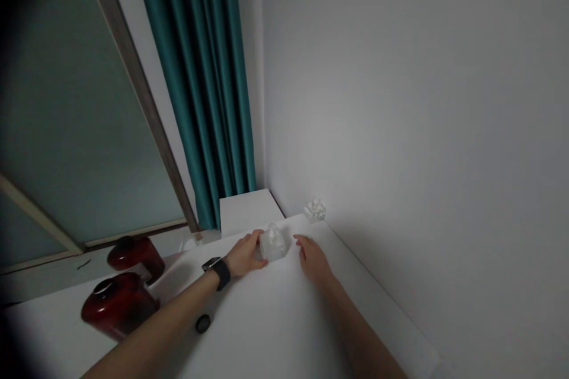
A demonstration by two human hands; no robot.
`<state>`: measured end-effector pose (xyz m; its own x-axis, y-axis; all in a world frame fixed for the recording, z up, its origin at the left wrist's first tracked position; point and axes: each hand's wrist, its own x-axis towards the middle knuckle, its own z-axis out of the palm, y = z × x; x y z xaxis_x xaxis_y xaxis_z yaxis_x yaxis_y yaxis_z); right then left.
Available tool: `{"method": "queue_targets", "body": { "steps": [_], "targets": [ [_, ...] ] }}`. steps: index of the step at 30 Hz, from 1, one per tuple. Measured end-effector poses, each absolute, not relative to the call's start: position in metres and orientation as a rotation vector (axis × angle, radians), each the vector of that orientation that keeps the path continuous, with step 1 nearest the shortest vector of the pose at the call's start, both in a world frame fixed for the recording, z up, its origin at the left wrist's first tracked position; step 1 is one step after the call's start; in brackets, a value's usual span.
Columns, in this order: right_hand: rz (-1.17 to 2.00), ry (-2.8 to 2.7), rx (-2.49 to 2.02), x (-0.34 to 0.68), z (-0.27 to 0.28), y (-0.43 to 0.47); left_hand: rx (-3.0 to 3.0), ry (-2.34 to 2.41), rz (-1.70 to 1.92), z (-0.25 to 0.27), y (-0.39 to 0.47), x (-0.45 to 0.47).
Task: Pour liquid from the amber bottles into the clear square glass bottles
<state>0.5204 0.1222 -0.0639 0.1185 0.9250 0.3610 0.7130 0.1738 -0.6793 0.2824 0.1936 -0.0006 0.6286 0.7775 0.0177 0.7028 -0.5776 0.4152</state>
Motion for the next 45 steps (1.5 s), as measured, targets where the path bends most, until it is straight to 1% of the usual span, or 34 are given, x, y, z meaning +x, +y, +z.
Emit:
{"method": "queue_targets", "body": {
  "steps": [5,13,27,45],
  "targets": [
    [0.169,-1.568,-1.711,0.549,-0.065,0.136,2.495,1.222,0.305,-0.003,0.202,0.304],
    [0.057,-1.467,-1.758,0.556,-0.075,0.146,2.456,1.321,0.391,-0.017,0.215,0.339],
    [0.026,-1.193,-1.832,0.560,-0.080,0.149,2.436,1.246,0.518,-0.034,0.254,0.395],
    [0.010,-1.166,-1.802,0.558,-0.078,0.150,2.337,1.251,0.566,-0.048,0.270,0.418]
  ]
}}
